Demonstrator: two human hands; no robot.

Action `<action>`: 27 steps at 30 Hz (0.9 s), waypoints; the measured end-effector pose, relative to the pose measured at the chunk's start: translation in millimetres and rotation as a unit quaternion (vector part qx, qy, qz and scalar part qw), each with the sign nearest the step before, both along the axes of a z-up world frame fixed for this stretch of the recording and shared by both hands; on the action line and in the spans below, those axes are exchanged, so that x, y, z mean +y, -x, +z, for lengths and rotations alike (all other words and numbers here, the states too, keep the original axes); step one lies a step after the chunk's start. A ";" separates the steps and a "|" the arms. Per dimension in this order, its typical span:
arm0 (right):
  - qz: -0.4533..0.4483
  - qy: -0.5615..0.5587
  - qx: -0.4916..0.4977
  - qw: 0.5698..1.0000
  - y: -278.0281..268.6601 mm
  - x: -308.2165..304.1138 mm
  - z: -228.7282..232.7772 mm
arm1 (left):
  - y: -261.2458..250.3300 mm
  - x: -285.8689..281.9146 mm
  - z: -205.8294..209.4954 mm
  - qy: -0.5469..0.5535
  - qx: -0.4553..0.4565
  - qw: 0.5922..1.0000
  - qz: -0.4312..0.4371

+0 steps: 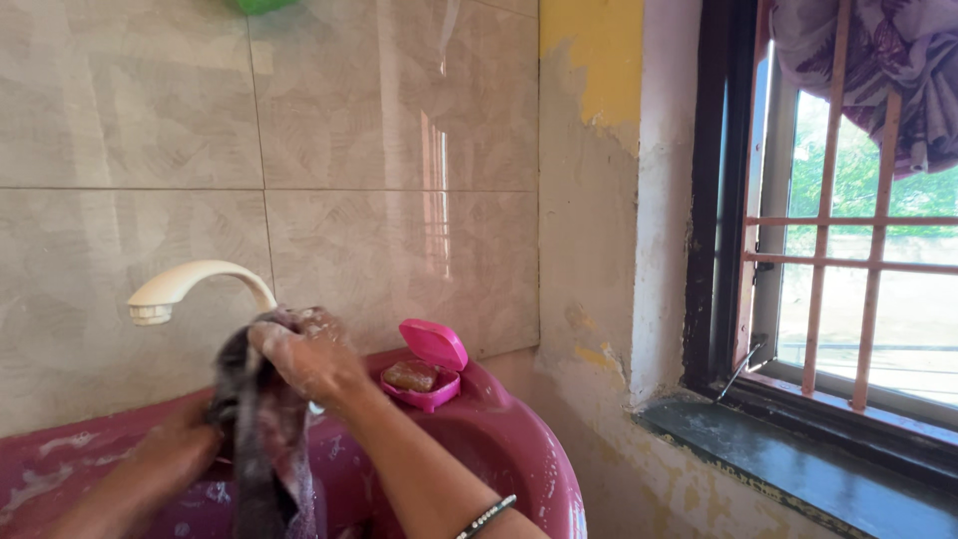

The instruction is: The person washes a dark garment by hand in a pink bathroom sink. They wet the fabric, apply soap from a pink soap dish, lather and scrub the cloth, then rinse it under running water from the faucet. The garment remains in the sink throughout the clip.

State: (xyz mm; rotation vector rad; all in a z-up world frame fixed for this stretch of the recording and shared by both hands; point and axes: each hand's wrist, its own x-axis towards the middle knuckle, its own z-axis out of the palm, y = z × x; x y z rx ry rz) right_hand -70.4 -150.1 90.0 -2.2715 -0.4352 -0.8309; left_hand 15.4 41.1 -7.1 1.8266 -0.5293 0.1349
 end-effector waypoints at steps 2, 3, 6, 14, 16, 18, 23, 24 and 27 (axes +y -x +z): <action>-0.140 0.045 0.008 0.989 18.1 -10.1 7.2 | 6.9 8.0 12.4 -0.142 -0.147 0.971 0.126; -0.185 0.045 0.040 0.981 26.3 -14.7 10.4 | 13.0 10.7 18.5 -0.154 -0.112 0.962 0.197; -0.252 -0.006 0.072 0.965 40.6 -25.5 12.8 | 33.8 16.2 29.9 -0.068 -0.027 0.948 0.309; -0.127 0.225 0.068 0.964 -1.0 -13.5 -9.3 | 20.0 10.8 8.2 0.032 -0.134 0.917 0.375; -0.051 0.327 0.090 0.939 -10.3 15.9 -26.1 | 5.5 15.6 -2.1 0.017 -0.156 0.933 0.322; -0.014 0.342 0.161 0.926 -10.2 37.6 -50.5 | -11.6 16.7 -13.5 -0.026 -0.176 0.953 0.245; -0.108 0.276 0.248 0.922 -6.6 28.7 -78.5 | -62.0 16.5 -42.6 -0.107 -0.259 0.953 0.113; -0.126 0.265 0.242 0.925 -5.4 17.1 -78.8 | -70.1 16.6 -50.4 -0.121 -0.231 0.957 0.124; -0.134 0.271 0.213 0.929 0.2 -4.0 -75.3 | -94.3 10.1 -58.7 -0.194 -0.230 0.942 0.152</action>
